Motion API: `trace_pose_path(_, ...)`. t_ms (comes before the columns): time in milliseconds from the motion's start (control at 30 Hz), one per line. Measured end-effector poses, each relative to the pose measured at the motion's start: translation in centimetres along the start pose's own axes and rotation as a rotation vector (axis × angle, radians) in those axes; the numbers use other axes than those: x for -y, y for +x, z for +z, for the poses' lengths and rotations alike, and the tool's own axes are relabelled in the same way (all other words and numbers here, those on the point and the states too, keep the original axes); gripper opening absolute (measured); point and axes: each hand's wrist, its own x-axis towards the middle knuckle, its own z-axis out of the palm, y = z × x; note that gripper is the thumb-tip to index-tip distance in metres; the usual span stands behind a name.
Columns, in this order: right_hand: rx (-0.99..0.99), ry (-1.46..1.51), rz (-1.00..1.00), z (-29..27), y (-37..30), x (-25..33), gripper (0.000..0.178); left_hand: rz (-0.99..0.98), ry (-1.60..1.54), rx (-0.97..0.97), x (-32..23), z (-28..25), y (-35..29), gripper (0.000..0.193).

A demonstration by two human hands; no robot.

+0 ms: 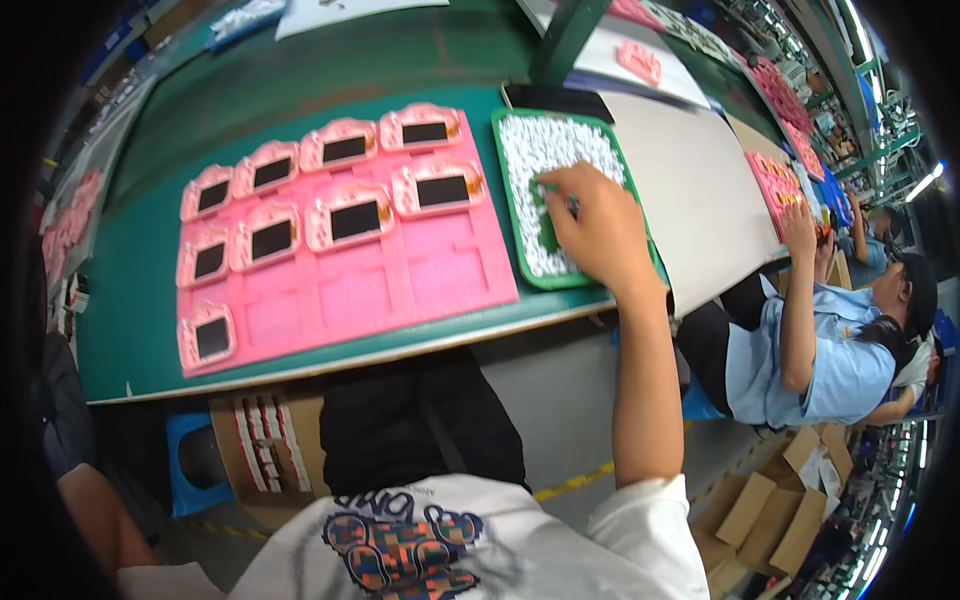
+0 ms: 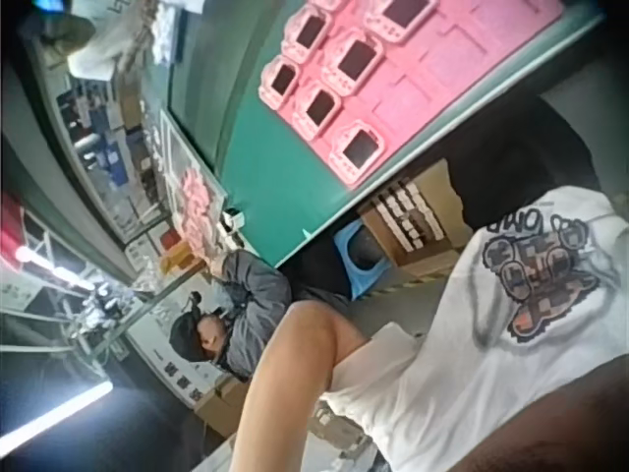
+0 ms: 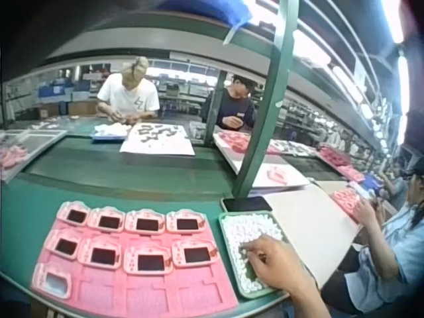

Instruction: Assembling toy cameras by placing electronic components and screens into plastic housings and then placing the units into a sorting tray.

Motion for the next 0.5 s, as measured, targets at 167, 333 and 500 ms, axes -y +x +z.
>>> trace_pose_path(167,0.091,-0.064,0.069,-0.5,-0.4,1.0,0.020,-0.094,0.010,0.034,-2.6,-3.8,-0.2,0.038)
trace_pose_path(333,0.086,-0.062,0.024,0.4,0.6,-0.3,0.020,-0.254,-0.023,0.062,-3.4,-6.7,-1.8,0.036)
trace_pose_path(500,0.193,-0.046,0.112,-0.8,1.2,0.0,0.019,-0.618,-0.090,0.131,-7.0,-4.5,-3.6,0.034)
